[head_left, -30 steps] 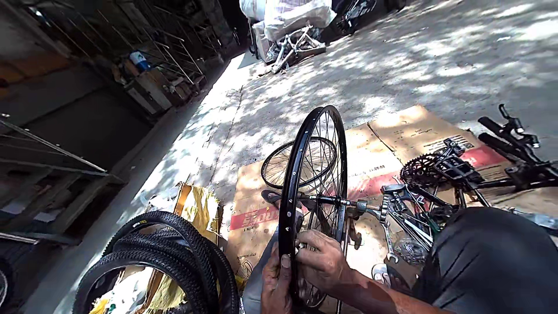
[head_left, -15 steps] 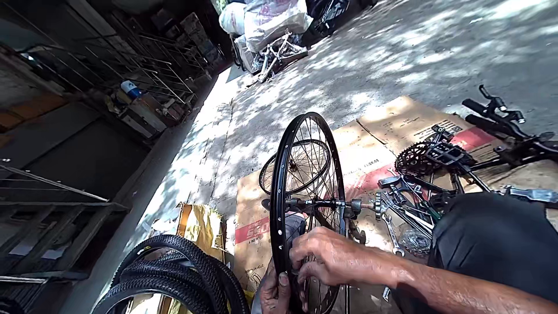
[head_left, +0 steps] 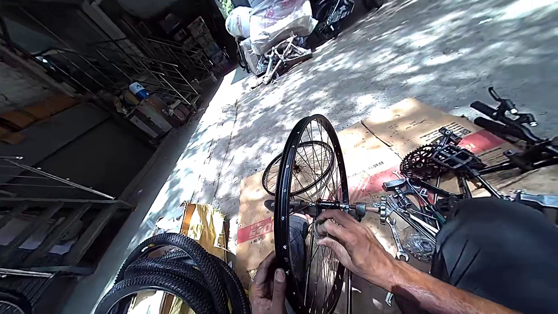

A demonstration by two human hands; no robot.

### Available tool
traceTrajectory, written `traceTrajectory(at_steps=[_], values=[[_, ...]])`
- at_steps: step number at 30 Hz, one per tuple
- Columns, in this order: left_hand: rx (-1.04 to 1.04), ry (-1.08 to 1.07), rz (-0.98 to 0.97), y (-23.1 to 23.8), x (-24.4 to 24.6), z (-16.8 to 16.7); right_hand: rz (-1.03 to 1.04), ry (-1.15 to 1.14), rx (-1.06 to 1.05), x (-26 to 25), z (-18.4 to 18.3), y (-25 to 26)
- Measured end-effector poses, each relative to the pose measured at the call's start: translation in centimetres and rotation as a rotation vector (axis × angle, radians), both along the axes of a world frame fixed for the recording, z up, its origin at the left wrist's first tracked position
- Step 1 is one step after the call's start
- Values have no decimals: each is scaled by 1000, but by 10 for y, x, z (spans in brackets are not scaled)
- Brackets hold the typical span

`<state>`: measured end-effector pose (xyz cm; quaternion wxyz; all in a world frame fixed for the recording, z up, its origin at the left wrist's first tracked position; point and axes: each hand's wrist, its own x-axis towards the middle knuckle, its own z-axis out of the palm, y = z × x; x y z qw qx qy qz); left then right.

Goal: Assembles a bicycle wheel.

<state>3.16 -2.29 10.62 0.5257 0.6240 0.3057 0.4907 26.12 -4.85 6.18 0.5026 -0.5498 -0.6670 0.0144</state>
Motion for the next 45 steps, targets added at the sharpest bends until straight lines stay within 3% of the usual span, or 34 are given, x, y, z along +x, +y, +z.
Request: traceTrajectory(at_steps=[2, 7, 11, 16, 18, 24, 28, 33, 36, 38, 40, 42, 45], values=[[-58, -33, -2, 0, 16, 16, 73, -134, -59, 4, 20, 11], [-152, -144, 89, -12, 27, 7, 683, -54, -164, 0, 63, 24], [-171, -202, 64, -19, 15, -9, 790, -30, -248, -1, 69, 29], [-245, -233, -132, -12, -1, -21, 668, 62, -242, -20, 56, 16], [-223, -226, -84, -16, 0, -27, 605, 80, -181, -29, 46, 12], [-203, -226, -68, -15, 8, -25, 222, 50, 373, -65, -3, 17], [-212, -208, -45, -14, 11, -17, 167, 75, 432, -68, -8, 23], [-135, -48, -33, 2, 11, -11, 63, 132, 192, -37, -24, 5], [-82, 87, -100, 18, 12, 15, -63, 242, -108, -18, -56, -21], [-30, 122, -185, 35, 21, 39, -143, 499, -337, -15, -85, -33], [-17, 91, -287, 57, 42, 61, -243, 965, -524, -19, -105, -37], [-56, 50, -407, 80, 67, 83, -468, 1365, -704, -22, -117, -31], [-113, -18, -495, 101, 99, 106, -665, 1552, -858, -10, -140, -18]])
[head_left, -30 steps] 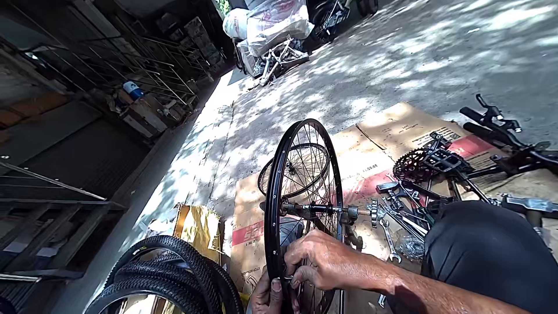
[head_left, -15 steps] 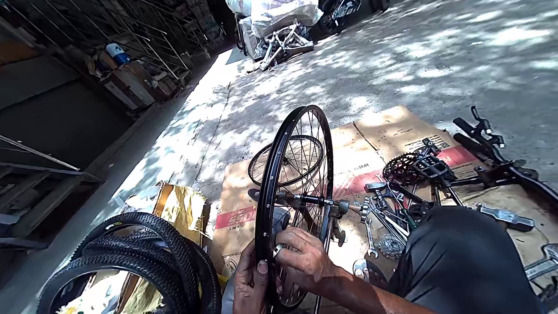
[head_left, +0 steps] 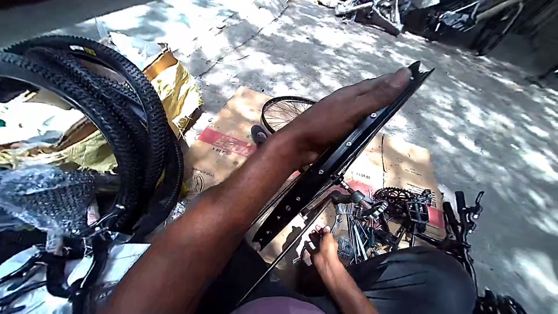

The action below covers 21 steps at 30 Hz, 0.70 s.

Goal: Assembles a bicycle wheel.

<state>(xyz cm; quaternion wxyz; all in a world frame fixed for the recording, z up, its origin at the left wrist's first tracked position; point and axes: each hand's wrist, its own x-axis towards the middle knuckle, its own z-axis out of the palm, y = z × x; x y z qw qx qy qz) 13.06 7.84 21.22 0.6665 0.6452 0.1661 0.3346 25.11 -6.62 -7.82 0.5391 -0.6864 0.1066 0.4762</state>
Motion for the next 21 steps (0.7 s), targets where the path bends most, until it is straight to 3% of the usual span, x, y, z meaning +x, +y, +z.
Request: traceTrajectory(at_steps=[6, 8, 10, 12, 13, 15, 16, 21], values=[[0, -175, -125, -3, -6, -29, -124, -62, 38, 26, -20, 48], [20, -272, -186, -19, -31, -67, -115, -99, 70, 40, -41, 60], [-201, -310, -279, -43, -71, -123, -74, -121, 104, 53, -63, 67], [-447, -88, -119, -70, -115, -171, 8, -112, 130, 62, -78, 67], [-398, 181, 49, -81, -130, -187, 46, -114, 136, 61, -79, 68], [-85, 790, 367, -100, -143, -209, 125, -120, 140, 59, -77, 65], [39, 925, 485, -111, -146, -222, 172, -125, 149, 58, -75, 63], [71, 809, 752, -150, -155, -244, 321, -207, 127, 61, -61, 53]])
